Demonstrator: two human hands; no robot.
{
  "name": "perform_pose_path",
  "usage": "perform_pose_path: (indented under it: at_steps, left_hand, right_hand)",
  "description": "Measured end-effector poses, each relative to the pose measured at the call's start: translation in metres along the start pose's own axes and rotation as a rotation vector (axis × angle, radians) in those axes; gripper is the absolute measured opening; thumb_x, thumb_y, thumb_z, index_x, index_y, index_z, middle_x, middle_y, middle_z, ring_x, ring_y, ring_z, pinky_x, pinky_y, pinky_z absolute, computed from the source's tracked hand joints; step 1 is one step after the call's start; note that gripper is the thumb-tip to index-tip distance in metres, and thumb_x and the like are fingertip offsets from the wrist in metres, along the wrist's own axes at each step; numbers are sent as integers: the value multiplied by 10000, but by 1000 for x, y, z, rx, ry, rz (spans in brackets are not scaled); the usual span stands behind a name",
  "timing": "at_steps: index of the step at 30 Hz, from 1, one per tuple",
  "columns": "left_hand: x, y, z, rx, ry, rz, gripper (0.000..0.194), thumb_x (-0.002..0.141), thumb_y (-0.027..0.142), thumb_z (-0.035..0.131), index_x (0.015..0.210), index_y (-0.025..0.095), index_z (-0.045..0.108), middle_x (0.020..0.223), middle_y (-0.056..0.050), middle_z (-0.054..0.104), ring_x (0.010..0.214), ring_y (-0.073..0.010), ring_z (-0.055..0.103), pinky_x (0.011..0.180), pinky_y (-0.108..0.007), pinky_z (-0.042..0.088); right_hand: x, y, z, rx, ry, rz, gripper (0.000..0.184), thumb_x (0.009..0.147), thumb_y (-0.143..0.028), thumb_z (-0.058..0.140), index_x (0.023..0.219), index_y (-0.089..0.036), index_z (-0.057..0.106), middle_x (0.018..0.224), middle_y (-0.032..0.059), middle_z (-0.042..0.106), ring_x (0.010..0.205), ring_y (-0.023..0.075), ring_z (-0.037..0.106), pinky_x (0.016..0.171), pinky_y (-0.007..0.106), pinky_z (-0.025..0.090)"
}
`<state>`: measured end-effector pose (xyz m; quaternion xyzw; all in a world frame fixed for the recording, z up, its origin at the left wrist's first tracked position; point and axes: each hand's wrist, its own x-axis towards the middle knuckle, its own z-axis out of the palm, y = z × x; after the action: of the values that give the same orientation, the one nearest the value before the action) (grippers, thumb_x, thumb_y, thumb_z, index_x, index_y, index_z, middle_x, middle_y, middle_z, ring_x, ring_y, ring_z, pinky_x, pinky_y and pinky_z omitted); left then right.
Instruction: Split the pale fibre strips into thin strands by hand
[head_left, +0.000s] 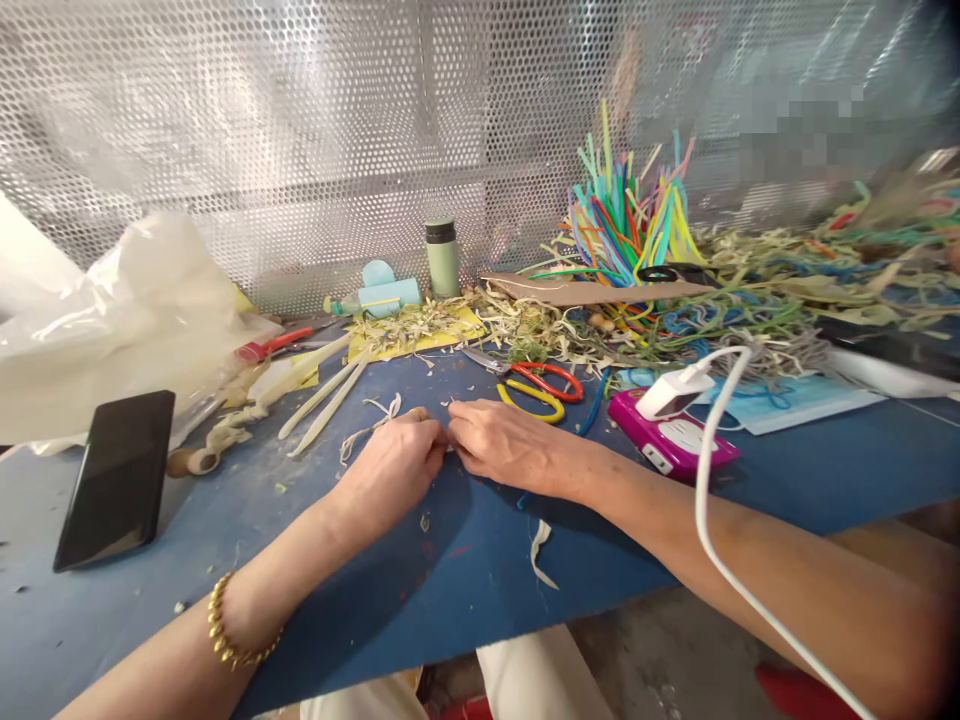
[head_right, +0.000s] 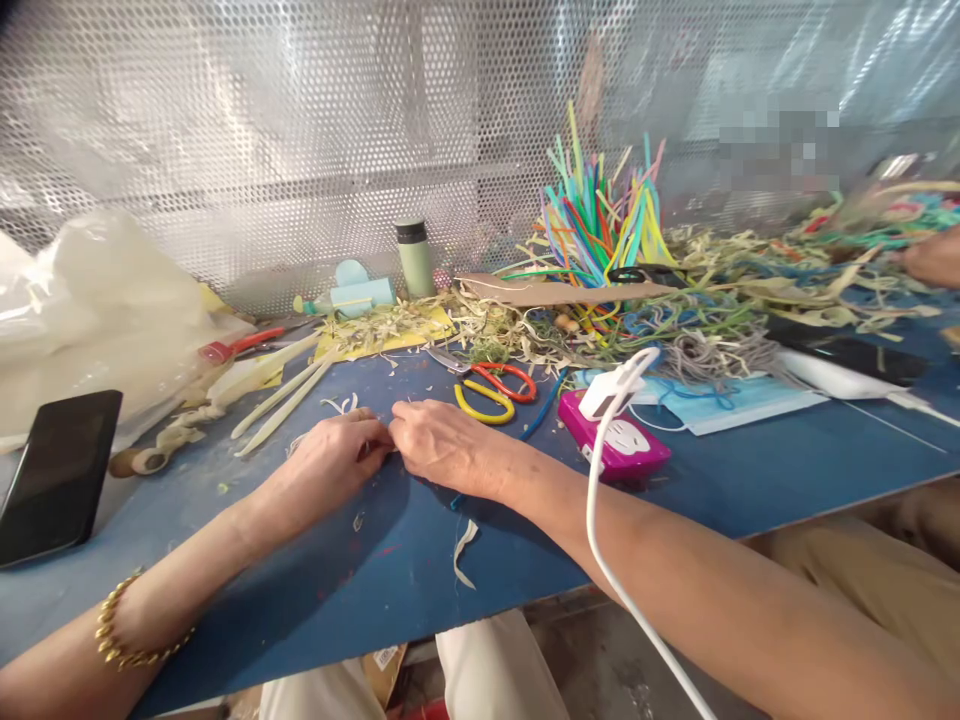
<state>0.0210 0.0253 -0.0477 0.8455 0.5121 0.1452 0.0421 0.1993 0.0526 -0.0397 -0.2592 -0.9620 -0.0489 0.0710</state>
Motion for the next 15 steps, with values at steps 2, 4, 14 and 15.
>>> perform_pose_path:
  at_steps: [2,4,14,15]
  left_hand:
    - [1,-3,-3,-75,0,-37,106,846,145,573,799,175,664,794,-40,657,766,-194,622,687,-284,444]
    - [1,-4,-4,-137,-14,-67,69,809,138,613,799,181,666,783,-26,671,740,-180,618,661,-269,433]
    - [10,-4,-4,-105,-92,-93,204,774,91,500,757,181,683,794,-44,705,724,-175,618,637,-265,398]
    - [12,-4,-5,-100,-115,-111,206,766,104,496,736,184,684,761,-42,702,692,-175,612,612,-267,386]
  right_hand:
    - [0,0,-2,18,-22,2,112,911,-65,521,862,-80,620,910,114,617,831,192,579,730,295,431]
    - [0,-2,-5,15,-41,3,141,917,-50,496,860,-82,621,899,109,618,817,193,578,714,296,430]
    - [4,5,-2,115,-29,66,158,919,-78,475,853,-112,615,892,111,638,815,184,605,723,280,414]
    - [5,7,-2,134,-30,80,154,912,-83,484,846,-122,618,881,108,646,817,187,613,719,277,409]
